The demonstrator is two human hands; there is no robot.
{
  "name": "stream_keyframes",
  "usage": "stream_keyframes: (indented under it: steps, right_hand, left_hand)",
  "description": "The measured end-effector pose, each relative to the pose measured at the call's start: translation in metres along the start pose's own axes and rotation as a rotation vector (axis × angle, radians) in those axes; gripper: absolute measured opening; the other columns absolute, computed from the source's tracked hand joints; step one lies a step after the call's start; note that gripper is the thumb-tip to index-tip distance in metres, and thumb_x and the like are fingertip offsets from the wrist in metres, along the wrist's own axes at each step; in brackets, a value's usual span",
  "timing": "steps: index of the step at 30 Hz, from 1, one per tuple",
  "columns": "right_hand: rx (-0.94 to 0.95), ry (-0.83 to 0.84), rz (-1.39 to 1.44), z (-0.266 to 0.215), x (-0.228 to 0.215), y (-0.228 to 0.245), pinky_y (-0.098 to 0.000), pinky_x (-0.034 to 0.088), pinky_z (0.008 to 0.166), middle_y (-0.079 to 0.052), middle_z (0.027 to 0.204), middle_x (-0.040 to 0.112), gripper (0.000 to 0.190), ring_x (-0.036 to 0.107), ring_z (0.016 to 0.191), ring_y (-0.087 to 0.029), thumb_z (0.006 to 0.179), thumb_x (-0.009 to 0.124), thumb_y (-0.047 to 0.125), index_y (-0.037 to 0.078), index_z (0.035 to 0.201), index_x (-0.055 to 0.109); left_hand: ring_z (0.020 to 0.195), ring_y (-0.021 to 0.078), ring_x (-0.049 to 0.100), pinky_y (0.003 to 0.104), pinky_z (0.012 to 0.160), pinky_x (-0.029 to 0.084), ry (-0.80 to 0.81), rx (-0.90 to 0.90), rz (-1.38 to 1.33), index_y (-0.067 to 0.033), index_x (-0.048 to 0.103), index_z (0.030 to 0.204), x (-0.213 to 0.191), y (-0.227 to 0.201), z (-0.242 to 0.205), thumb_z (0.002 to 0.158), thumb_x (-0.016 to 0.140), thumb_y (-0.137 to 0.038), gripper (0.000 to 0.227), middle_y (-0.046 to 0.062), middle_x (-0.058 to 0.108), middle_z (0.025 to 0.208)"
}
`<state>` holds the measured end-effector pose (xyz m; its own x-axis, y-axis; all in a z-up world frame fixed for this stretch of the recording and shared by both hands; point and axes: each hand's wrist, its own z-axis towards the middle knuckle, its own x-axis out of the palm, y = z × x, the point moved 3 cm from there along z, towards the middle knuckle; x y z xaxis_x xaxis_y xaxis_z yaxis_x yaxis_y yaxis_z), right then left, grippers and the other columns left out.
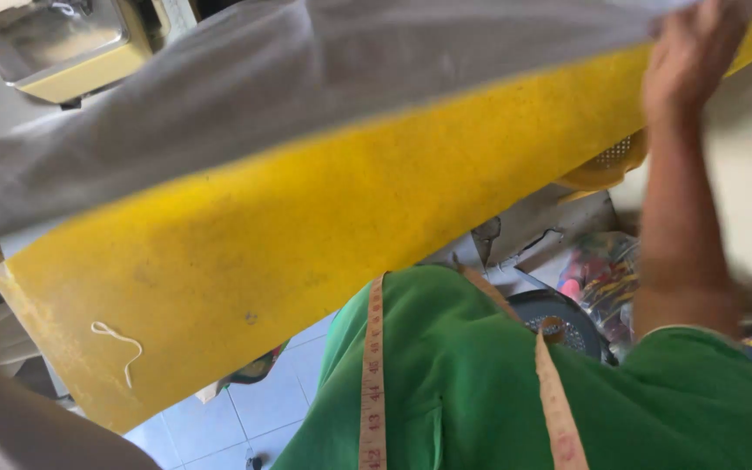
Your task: Measuring the length of pant legs and marking them with chalk for alterations on a workbench.
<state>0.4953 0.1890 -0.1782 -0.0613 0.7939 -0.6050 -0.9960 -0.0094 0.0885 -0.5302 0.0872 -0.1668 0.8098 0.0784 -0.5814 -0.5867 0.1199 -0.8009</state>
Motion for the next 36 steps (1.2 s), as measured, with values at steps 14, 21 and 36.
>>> stream_keyframes:
  steps: [14, 21, 36]
  right_hand:
    - [0.124, 0.225, 0.189, -0.185, 0.077, 0.010, -0.0477, 0.047, 0.069, -0.010, 0.092, 0.048, 0.043, 0.054, 0.082, -0.035, 0.071, 0.054, -0.023, 0.009, 0.089, 0.075]
    - [0.171, 0.314, 0.255, -0.180, 0.093, 0.002, -0.0454, 0.053, 0.074, -0.008, 0.099, 0.047, 0.050, 0.053, 0.091, -0.031, 0.068, 0.058, -0.029, 0.011, 0.094, 0.073]
    - [0.567, 0.319, 0.363, -0.191, 0.097, -0.030, -0.0430, 0.056, 0.078, -0.012, 0.109, 0.047, 0.035, 0.058, 0.082, -0.031, 0.083, 0.063, -0.020, 0.009, 0.099, 0.075]
  left_hand:
    - [0.073, 0.0191, 0.053, 0.037, 0.064, 0.042, -1.280, -0.595, -0.672, -0.0161, 0.060, 0.065, 0.256, 0.010, -0.116, 0.077, 0.061, -0.019, 0.013, -0.003, 0.036, 0.069]
    - [0.051, 0.0167, 0.053, 0.027, 0.045, 0.041, -1.147, -1.073, -0.360, -0.0228, 0.068, 0.091, 0.267, -0.043, -0.113, 0.081, 0.047, -0.001, 0.032, 0.008, 0.065, 0.084]
    - [0.050, 0.0067, 0.060, 0.020, 0.046, 0.057, -1.209, -1.167, -0.340, -0.0240, 0.071, 0.086, 0.278, -0.051, -0.115, 0.085, 0.080, -0.007, 0.019, 0.003, 0.078, 0.098]
